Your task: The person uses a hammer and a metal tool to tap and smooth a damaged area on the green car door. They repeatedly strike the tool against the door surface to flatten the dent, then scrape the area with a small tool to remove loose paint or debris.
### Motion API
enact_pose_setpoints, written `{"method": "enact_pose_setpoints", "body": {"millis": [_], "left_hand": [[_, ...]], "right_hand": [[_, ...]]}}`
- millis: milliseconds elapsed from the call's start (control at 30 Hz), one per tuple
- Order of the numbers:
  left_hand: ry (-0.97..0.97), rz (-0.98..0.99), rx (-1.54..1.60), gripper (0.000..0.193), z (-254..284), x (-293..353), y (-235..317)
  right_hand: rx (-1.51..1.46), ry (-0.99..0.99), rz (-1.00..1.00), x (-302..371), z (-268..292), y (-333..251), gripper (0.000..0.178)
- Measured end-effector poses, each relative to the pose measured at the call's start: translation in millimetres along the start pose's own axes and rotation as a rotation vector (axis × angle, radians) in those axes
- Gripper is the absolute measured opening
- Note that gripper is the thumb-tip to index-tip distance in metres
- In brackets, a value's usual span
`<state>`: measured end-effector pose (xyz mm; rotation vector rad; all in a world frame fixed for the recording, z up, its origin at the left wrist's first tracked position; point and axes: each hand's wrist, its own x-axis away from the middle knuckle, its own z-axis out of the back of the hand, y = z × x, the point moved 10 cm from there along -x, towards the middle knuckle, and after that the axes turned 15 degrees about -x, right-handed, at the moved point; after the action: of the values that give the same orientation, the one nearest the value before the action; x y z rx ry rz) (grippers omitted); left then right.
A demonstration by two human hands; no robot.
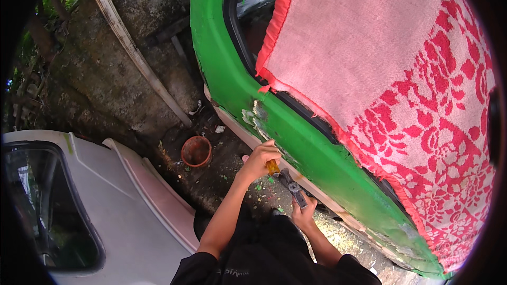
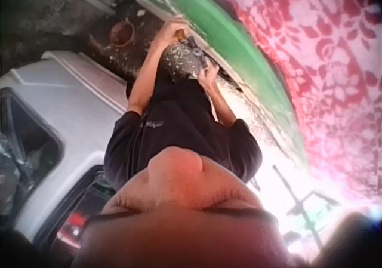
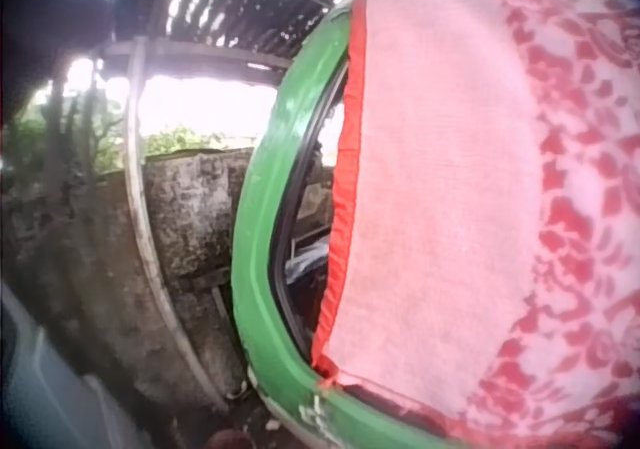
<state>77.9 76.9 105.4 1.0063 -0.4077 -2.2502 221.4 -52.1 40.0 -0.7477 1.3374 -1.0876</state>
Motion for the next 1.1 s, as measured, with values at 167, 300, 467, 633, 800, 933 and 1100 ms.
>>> {"method": "enact_pose_setpoints", "body": {"millis": [167, 300, 467, 633, 800, 933, 1100], "left_hand": [[0.014, -0.002, -0.03, 0.023, -5, 1, 4], [0.016, -0.009, -0.033, 0.023, -6, -3, 2], [0.009, 0.007, -0.036, 0.024, -20, 8, 2], [0.096, 0.22, 0.052, 0.022, -12, 42, -11], [0.204, 0.537, 0.402, 0.011, -8, 86, -15], [0.239, 0.652, 0.403, 0.015, -5, 113, -21], [0.377, 0.833, 0.6, 0.013, -6, 149, -28]], "right_hand": [[0.056, -0.009, -0.07, 4, 4, 3, 0.013], [0.033, 0.01, -0.069, 4, 9, 2, 0.01], [0.059, -0.025, -0.044, 7, 10, 1, 0.007], [-0.004, -0.107, -0.273, 5, 3, 8, 0.018], [-0.192, -0.192, -0.351, -19, -30, 6, 0.019], [-0.099, -0.307, -0.273, -23, -55, 7, 0.018], [-0.233, -0.347, -0.3, -19, -83, 14, 0.019]]}}
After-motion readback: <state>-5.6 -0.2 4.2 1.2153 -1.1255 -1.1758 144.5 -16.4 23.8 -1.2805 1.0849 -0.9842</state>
